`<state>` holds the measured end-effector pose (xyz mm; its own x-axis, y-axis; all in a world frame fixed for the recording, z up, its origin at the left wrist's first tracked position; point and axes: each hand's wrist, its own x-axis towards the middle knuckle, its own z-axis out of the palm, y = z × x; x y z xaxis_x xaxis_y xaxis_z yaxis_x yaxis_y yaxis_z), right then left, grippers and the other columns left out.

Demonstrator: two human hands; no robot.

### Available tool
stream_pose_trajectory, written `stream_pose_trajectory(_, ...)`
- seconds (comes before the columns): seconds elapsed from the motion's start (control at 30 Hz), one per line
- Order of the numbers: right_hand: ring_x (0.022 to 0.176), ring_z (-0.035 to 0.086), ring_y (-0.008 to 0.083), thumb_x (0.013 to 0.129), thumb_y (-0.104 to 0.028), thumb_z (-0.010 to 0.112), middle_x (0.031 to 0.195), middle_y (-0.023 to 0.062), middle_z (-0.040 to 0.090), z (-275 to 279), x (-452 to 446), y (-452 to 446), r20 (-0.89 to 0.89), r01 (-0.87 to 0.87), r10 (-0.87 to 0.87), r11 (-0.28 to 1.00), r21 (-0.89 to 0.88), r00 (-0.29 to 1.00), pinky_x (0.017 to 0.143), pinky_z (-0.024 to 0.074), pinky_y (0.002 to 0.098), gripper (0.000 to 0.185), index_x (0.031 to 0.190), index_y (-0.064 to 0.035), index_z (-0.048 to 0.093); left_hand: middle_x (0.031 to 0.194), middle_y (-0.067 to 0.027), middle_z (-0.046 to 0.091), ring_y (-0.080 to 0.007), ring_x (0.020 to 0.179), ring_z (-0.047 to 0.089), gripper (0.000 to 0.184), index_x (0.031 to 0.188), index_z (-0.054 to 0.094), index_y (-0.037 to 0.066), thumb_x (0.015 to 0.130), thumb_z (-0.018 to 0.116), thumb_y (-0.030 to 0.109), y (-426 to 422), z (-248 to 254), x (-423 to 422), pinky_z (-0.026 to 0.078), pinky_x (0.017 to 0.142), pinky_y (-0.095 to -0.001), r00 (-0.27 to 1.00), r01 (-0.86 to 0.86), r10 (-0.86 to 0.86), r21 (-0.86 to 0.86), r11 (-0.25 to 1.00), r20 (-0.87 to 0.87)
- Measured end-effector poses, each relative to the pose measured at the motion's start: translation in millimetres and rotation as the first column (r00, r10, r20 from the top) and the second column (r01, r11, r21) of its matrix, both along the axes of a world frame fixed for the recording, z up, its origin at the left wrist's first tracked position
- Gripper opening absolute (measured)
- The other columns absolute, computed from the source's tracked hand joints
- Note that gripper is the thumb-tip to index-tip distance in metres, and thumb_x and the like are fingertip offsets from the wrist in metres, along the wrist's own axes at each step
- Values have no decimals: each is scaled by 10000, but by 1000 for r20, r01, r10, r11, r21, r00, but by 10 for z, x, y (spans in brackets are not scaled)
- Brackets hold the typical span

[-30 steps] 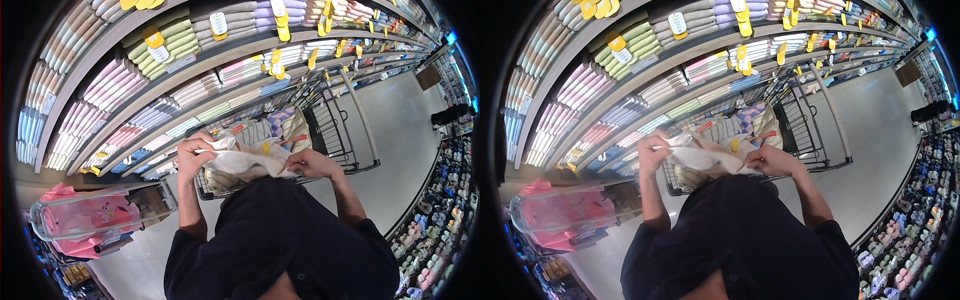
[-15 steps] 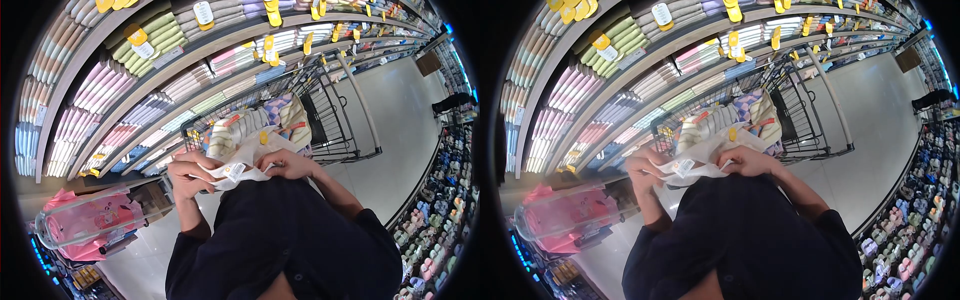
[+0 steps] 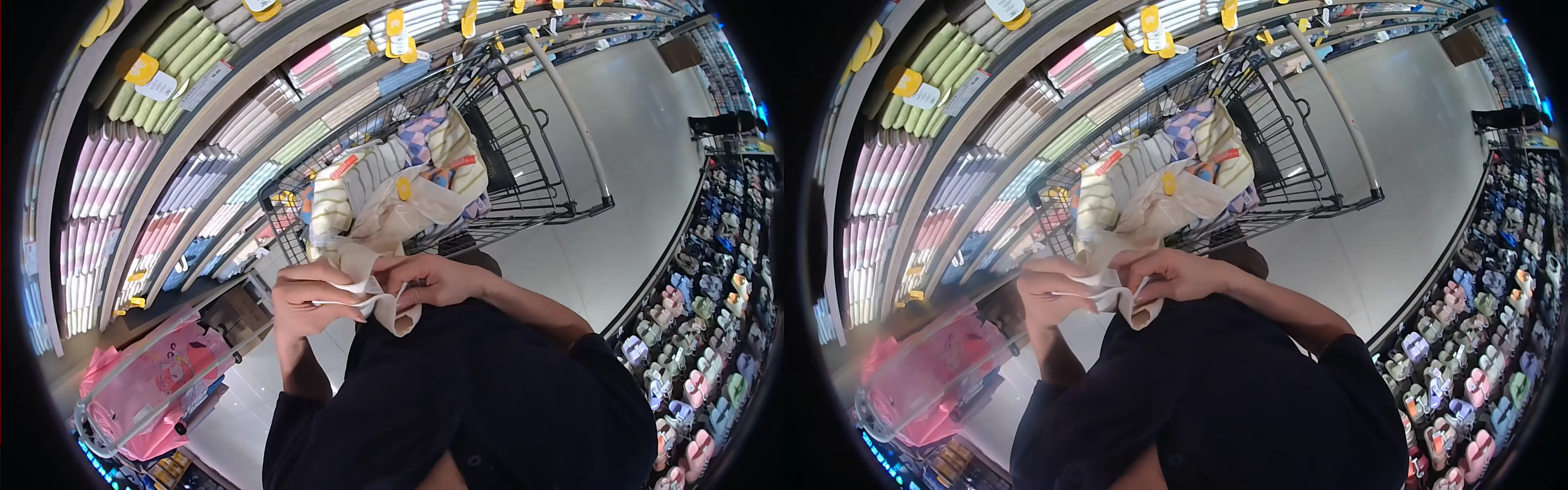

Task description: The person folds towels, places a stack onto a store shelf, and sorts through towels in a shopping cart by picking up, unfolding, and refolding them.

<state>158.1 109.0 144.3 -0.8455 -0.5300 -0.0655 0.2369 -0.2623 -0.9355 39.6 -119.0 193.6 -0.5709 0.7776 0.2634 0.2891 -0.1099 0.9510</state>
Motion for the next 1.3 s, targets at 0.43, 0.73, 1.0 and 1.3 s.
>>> stream_pose_trajectory(0.43, 1441, 310, 335, 815, -54, 736, 1515, 126, 411, 38, 1, 120, -464, 264, -162, 951, 163, 871, 1152, 264, 473, 108, 921, -69, 726, 882, -50, 733, -163, 802, 715, 227, 821, 786, 56, 617, 886, 40, 171, 204, 301, 552, 704, -263, 995, 98, -97, -54, 994, 16)
stream_pose_trajectory(0.73, 1238, 485, 314, 791, -136, 757, 1212, 109, 593, -319, 151, 663, -713, 337, -3, 882, 329, 702, 1058, 367, 421, 150, 940, -122, 744, 866, -61, 713, -184, 792, 686, 191, 798, 776, 34, 636, 876, 14, 702, 546, 683, 525, 698, -288, 997, 77, -77, 13, 997, -9)
stream_pose_trajectory(1.0, 970, 627, 280, 792, -30, 705, 943, 120, 677, -630, 740, 1394, -609, 631, -354, 704, 325, 709, 864, 490, 371, 114, 905, -23, 709, 832, -67, 683, -153, 757, 635, 166, 823, 751, -9, 683, 841, -11, 1193, 775, 709, 482, 670, -263, 988, -134, 121, -143, 981, -96)
stream_pose_trajectory(1.3, 736, 639, 198, 813, -77, 707, 839, 131, 678, -1089, 1130, 2029, -457, 857, -725, 453, 247, 515, 683, 490, 311, 123, 883, 23, 689, 722, -46, 664, -103, 656, 573, 126, 851, 773, 22, 768, 816, 106, 1651, 801, 947, 439, 586, -251, 910, -412, 364, -326, 851, -200)
